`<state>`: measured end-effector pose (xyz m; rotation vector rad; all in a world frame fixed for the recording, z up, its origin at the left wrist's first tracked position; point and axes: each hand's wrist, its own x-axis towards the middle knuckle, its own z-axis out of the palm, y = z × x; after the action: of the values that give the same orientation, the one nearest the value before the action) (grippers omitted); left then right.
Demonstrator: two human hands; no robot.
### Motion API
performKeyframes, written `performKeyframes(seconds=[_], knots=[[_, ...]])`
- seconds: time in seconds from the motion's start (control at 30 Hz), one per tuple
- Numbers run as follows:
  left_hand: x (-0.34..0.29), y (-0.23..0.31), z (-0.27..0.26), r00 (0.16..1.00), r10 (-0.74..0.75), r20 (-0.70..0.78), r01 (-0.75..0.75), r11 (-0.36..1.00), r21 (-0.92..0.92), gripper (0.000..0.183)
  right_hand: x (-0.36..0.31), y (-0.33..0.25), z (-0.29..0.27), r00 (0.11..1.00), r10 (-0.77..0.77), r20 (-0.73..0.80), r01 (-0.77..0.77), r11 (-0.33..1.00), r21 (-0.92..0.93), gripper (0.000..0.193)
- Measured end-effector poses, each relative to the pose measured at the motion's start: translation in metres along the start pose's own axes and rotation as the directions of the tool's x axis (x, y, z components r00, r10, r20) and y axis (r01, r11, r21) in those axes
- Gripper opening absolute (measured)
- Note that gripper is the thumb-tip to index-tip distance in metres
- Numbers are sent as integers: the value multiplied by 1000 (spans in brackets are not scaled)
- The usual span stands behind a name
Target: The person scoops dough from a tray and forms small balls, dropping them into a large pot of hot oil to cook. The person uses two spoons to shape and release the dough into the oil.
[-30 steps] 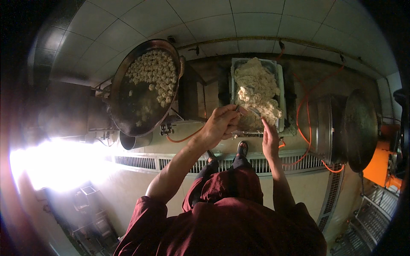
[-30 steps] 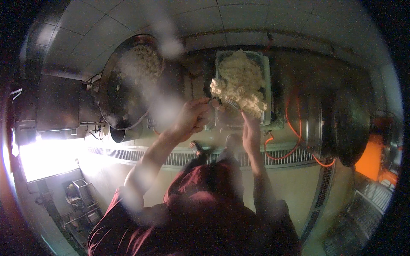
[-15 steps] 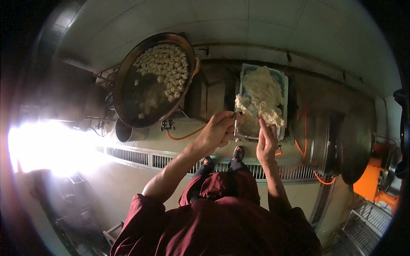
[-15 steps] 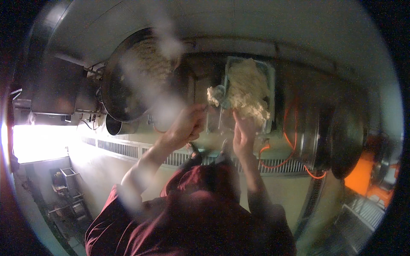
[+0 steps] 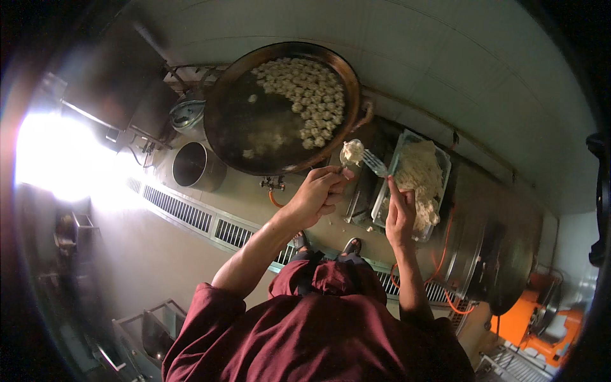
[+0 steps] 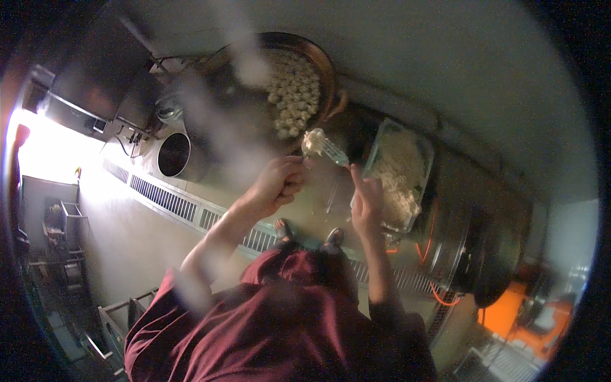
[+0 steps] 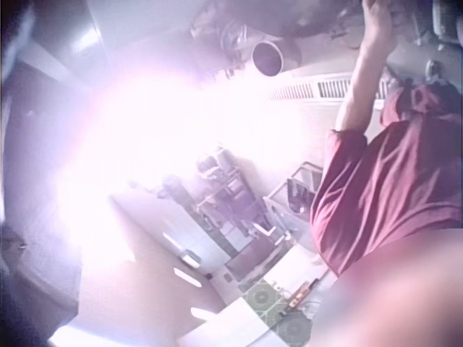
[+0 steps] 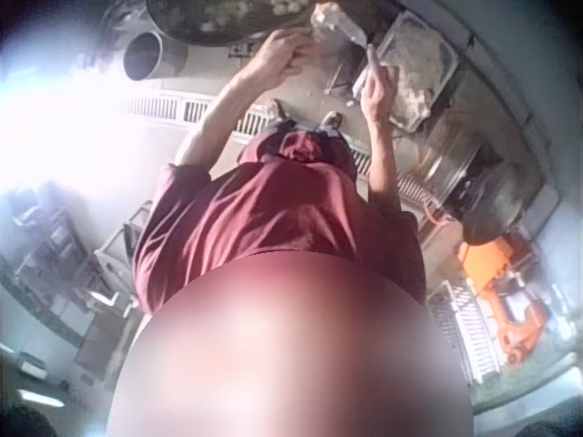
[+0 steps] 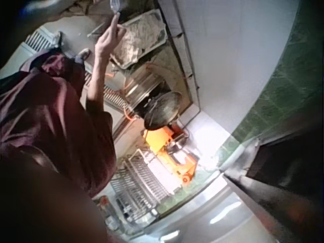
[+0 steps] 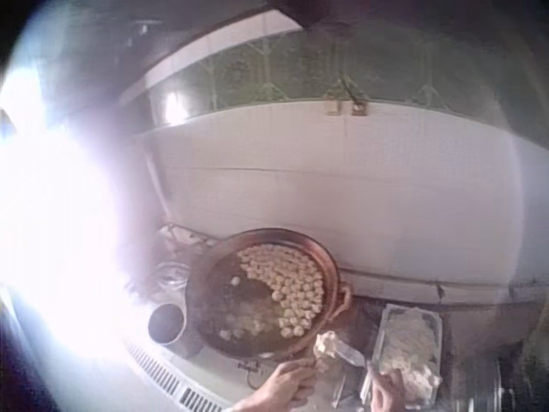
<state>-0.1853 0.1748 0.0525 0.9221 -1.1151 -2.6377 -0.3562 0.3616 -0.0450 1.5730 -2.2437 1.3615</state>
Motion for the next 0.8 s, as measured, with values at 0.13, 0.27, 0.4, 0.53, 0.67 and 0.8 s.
performKeyframes(seconds=[0.13,0.27,0.4,0.53,0.67,0.8], knots=[[-26,12,-52,994,85,-72,-83,996,36,20,13,-49,51,997,13,76,-14,1000,11,50],[-45,21,-107,962,215,-170,-173,958,230,25,23,-85,95,991,-21,133,10,996,83,48],[-53,27,-158,928,303,-215,-169,859,483,29,32,-107,134,977,-33,211,15,996,86,45],[-53,31,-206,852,483,-203,-253,718,649,30,47,-120,160,962,-91,256,78,995,59,44],[-51,37,-241,834,515,-197,-206,623,755,31,66,-131,188,938,-94,335,91,996,25,44],[-37,41,-274,814,543,-208,-193,590,784,31,81,-137,212,898,-75,434,87,996,-9,44]])
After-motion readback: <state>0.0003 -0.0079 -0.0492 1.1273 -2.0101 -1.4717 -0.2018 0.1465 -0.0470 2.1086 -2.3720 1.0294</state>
